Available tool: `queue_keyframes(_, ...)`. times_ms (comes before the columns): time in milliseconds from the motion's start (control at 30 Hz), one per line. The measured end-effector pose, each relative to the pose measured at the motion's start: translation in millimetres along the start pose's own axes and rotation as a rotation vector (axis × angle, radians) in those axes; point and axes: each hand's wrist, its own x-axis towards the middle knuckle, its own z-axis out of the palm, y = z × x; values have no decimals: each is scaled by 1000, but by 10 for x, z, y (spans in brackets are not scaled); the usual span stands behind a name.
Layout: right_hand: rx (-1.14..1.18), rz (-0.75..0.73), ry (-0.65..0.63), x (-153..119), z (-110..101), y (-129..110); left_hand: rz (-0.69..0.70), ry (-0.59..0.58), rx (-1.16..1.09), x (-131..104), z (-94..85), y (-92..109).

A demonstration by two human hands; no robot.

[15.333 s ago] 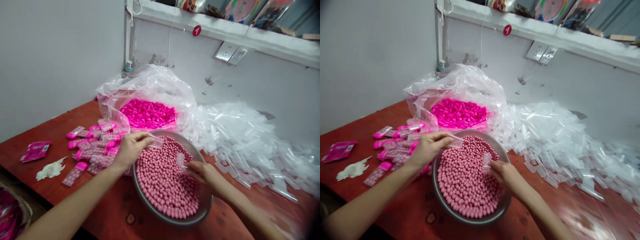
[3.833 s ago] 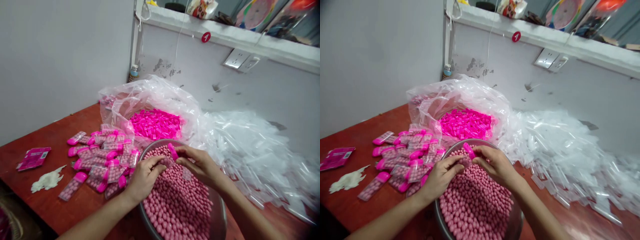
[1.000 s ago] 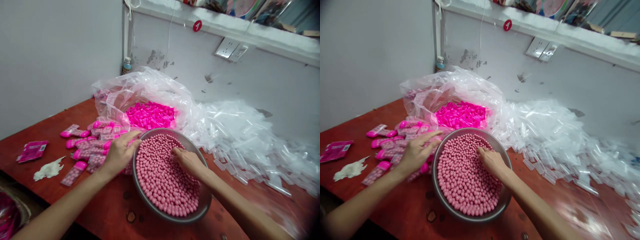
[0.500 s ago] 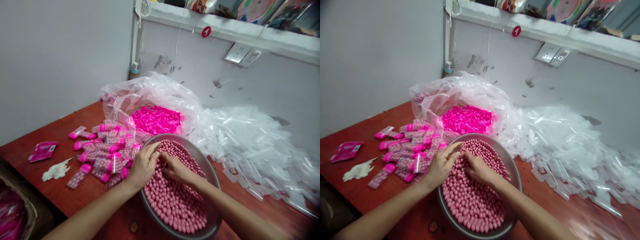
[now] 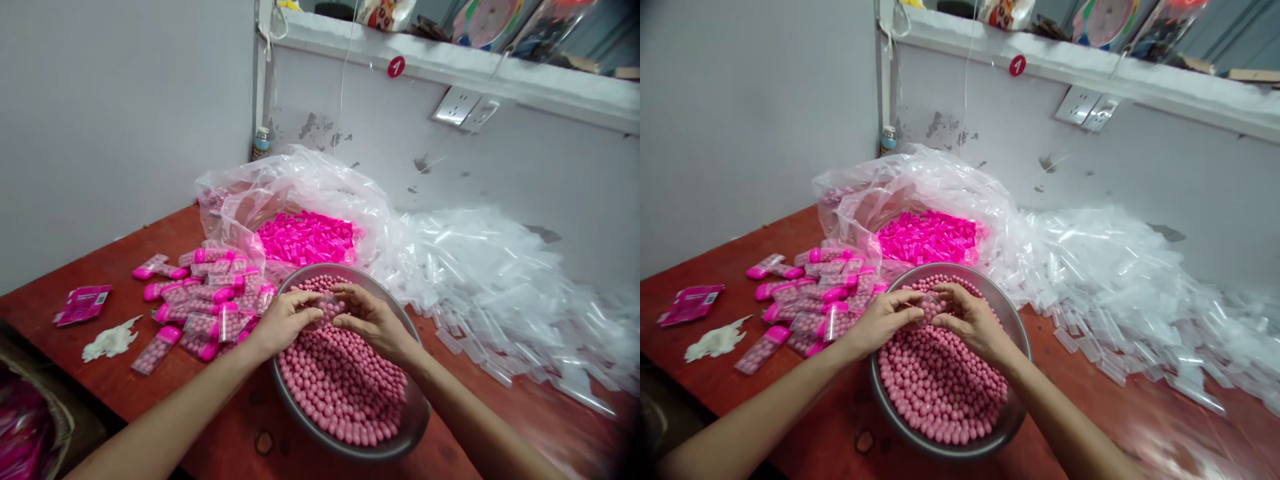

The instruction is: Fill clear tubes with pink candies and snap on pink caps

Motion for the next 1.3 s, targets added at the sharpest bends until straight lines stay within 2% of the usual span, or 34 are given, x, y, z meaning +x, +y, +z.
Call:
queue_keyframes(100, -87, -18, -23, -18, -60, -14, -110, -69, -252, 8, 4, -1)
queue_keyframes(167, -115, -28, -12, -16, -76, -19, -140, -86, -325, 7, 6, 3)
queue_keyframes(300, -165, -54, 31, 23, -65, -46, -150, -89, -389, 0, -4, 4)
queue_keyframes(433, -208, -28, 18, 59, -90, -156, -117, -79, -395, -1, -15, -27)
queue_keyframes(500, -170, -29, 107, 63, -114, -229, -105, -34, -407, 5, -13, -50)
queue_keyframes(567, -193, -77, 235, 66, -118, -287, -71, -14, -372, 12, -8, -72)
queue_keyframes(633, -305, -146, 292, 79, -87, -314, -14, -40, -283, 17, -1, -85)
queue_keyframes(733, -424, -223, 228, 126, 7, -296, 50, -74, -164, 15, 6, -87)
queue_keyframes(800, -422, -237, 157, 162, 58, -269, 59, -65, -122, 9, 5, -90)
queue_keyframes(867, -391, -222, 146, 188, 66, -252, 59, -27, -103, 5, 2, -101)
queue_keyframes(1033, -291, -143, 303, 196, -83, -237, 56, 11, -139, 19, -4, -132)
queue_keyframes(1200, -370, -113, 280, 339, -288, -119, -15, 1, -258, 20, -12, -99)
queue_keyframes(1300, -500, -161, 251, 641, -385, -24, 71, -6, -99, -11, -36, -57)
